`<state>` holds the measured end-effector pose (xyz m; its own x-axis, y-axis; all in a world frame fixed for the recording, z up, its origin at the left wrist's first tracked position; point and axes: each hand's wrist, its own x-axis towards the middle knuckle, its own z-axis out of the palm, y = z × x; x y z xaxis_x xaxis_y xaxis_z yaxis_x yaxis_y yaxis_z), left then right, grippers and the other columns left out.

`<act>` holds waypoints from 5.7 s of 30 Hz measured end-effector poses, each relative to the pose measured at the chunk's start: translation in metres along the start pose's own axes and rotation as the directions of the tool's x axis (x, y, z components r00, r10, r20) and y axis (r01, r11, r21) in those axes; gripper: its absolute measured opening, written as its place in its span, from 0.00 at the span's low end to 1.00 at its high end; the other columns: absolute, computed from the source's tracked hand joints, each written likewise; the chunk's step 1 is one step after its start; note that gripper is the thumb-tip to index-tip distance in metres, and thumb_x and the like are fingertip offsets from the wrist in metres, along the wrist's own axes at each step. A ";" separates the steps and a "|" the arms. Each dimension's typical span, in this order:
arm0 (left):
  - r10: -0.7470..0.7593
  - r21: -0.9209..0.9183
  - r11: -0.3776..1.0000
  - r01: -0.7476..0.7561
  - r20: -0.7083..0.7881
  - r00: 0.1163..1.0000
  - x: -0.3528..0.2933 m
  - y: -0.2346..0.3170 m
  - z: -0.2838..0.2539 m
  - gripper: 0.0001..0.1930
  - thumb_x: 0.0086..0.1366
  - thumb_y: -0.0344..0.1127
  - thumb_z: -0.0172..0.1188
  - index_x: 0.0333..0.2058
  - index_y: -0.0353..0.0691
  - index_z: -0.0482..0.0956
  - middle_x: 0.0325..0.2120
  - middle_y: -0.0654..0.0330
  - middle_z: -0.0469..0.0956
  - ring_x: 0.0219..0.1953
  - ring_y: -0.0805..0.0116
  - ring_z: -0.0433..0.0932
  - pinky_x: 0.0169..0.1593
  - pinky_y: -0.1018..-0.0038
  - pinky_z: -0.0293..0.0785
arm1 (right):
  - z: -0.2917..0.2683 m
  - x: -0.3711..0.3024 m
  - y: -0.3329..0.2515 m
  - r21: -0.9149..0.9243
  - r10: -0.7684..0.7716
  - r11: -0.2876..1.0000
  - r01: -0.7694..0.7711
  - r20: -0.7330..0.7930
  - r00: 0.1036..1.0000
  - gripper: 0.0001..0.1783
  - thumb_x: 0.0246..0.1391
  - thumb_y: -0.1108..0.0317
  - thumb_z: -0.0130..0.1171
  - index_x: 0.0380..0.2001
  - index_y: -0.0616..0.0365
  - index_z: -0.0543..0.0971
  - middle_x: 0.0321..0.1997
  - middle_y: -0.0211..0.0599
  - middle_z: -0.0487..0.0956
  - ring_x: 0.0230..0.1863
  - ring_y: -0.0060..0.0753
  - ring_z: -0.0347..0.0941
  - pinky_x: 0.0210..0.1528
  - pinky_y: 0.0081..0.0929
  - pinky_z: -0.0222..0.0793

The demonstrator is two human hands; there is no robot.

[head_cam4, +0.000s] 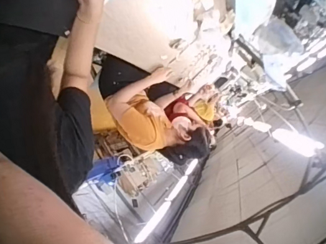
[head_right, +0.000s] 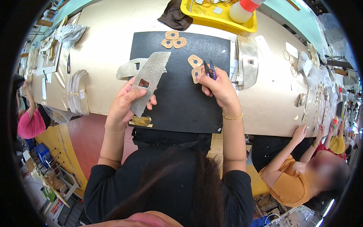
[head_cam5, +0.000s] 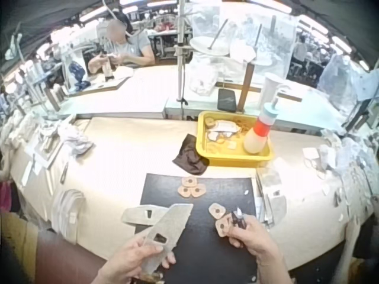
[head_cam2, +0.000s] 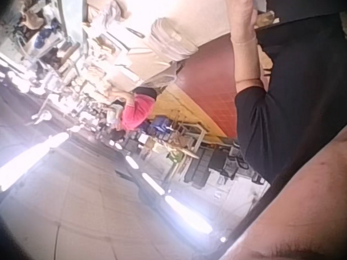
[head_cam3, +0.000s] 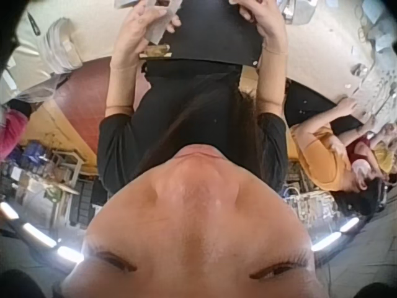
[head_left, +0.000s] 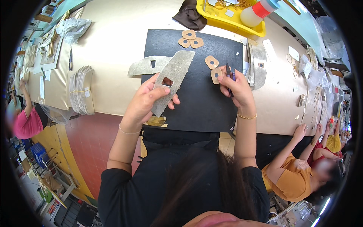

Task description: The person uses a small cutting tool to trim and shape a piece of light-colored fabric on a black work surface. They repeatedly cut small sections and place the cut pieces aside while continuing to refine the fabric shape.

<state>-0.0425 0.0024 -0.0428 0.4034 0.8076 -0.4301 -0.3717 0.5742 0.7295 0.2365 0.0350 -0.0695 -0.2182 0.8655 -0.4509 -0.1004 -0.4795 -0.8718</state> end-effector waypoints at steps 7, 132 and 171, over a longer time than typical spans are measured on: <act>0.071 0.050 0.996 -0.068 -0.059 0.996 0.004 -0.003 0.001 0.20 0.66 0.27 0.54 0.56 0.30 0.67 0.40 0.56 0.76 0.35 0.67 0.82 0.37 0.77 0.79 | 0.028 -0.017 0.020 -0.332 -0.096 0.942 0.045 -0.139 0.986 0.13 0.55 0.71 0.67 0.36 0.58 0.71 0.26 0.25 0.73 0.15 0.12 0.65 0.18 0.14 0.60; 0.260 0.772 -0.216 -0.597 0.635 0.727 0.030 -0.055 0.003 0.20 0.57 0.25 0.61 0.50 0.42 0.79 0.56 0.58 0.76 0.59 0.56 0.73 0.61 0.61 0.68 | 0.009 -0.041 0.022 -0.812 -0.181 0.580 -0.067 -0.209 0.961 0.14 0.51 0.62 0.69 0.31 0.63 0.81 0.24 0.46 0.79 0.26 0.47 0.76 0.30 0.32 0.69; 0.496 0.115 0.868 -0.483 -0.204 0.844 0.013 0.015 -0.006 0.07 0.74 0.34 0.49 0.43 0.37 0.69 0.42 0.43 0.82 0.38 0.67 0.85 0.38 0.75 0.81 | 0.045 -0.040 0.021 -0.175 -0.496 0.868 0.464 -0.296 0.816 0.22 0.68 0.62 0.54 0.59 0.59 0.65 0.46 0.35 0.71 0.33 0.16 0.65 0.34 0.14 0.65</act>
<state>-0.0483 0.0229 -0.0407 -0.0147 0.9939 -0.1092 -0.4214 0.0929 0.9021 0.1989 -0.0158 -0.0610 0.1592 0.9872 0.0077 -0.0190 0.0109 -0.9998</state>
